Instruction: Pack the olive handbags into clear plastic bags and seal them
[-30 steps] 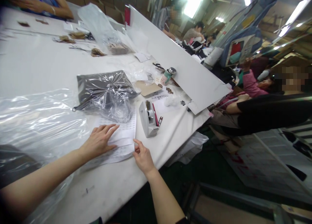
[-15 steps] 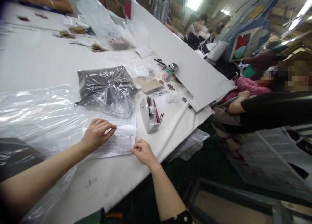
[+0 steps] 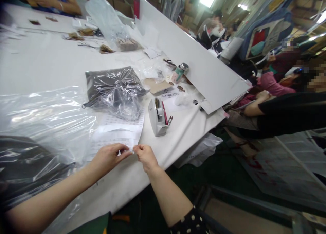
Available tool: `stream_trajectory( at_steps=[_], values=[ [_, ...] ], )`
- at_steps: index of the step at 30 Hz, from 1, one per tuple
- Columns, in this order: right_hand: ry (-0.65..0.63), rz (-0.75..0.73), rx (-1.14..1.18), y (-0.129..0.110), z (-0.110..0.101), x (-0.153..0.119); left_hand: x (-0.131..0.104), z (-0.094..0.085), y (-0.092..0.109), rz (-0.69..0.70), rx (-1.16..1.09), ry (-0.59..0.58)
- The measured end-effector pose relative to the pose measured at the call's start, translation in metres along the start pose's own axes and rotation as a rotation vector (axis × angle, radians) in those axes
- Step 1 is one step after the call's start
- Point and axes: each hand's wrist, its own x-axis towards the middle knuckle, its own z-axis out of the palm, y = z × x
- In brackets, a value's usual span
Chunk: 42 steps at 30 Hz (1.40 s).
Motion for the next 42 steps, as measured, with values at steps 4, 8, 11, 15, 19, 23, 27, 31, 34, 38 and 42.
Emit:
stream_trajectory(
  at_steps=[4, 8, 11, 15, 19, 23, 27, 31, 34, 38, 42],
  values=[
    [-0.026, -0.022, -0.025, -0.002, 0.007, -0.006, -0.001, 0.001, -0.002, -0.046, -0.015, 0.000],
    [-0.081, 0.011, 0.031, -0.004, 0.009, -0.006, -0.006, -0.002, 0.001, -0.124, -0.092, 0.012],
    [-0.096, -0.021, -0.001, -0.005, 0.010, -0.006, -0.009, -0.006, 0.004, -0.194, -0.184, -0.022],
    [-0.097, -0.109, -0.106, -0.002, 0.011, -0.005, -0.010, -0.009, 0.005, -0.215, -0.223, -0.068],
    [-0.083, -0.143, -0.184, 0.001, 0.001, 0.000, -0.008, -0.011, -0.001, -0.243, -0.269, -0.084],
    [0.343, -0.352, -0.368, -0.003, -0.005, -0.013, -0.016, -0.031, -0.008, -0.320, -0.324, 0.058],
    [0.322, -0.625, -0.385, -0.014, 0.032, -0.047, -0.043, -0.068, -0.009, -0.041, -0.043, 0.442],
    [-0.007, -0.595, -0.235, -0.020, 0.097, -0.073, -0.077, -0.101, -0.009, 0.318, 0.346, 0.605],
    [-0.065, -0.618, -0.165, -0.021, 0.133, -0.082, -0.101, -0.116, -0.010, 0.385, 0.473, 0.602],
    [-0.149, -0.640, -0.119, -0.020, 0.160, -0.093, -0.132, -0.127, -0.016, 0.394, 0.520, 0.620],
    [-0.254, -0.587, -0.003, -0.017, 0.182, -0.103, -0.160, -0.134, -0.028, 0.374, 0.544, 0.572]
  ],
)
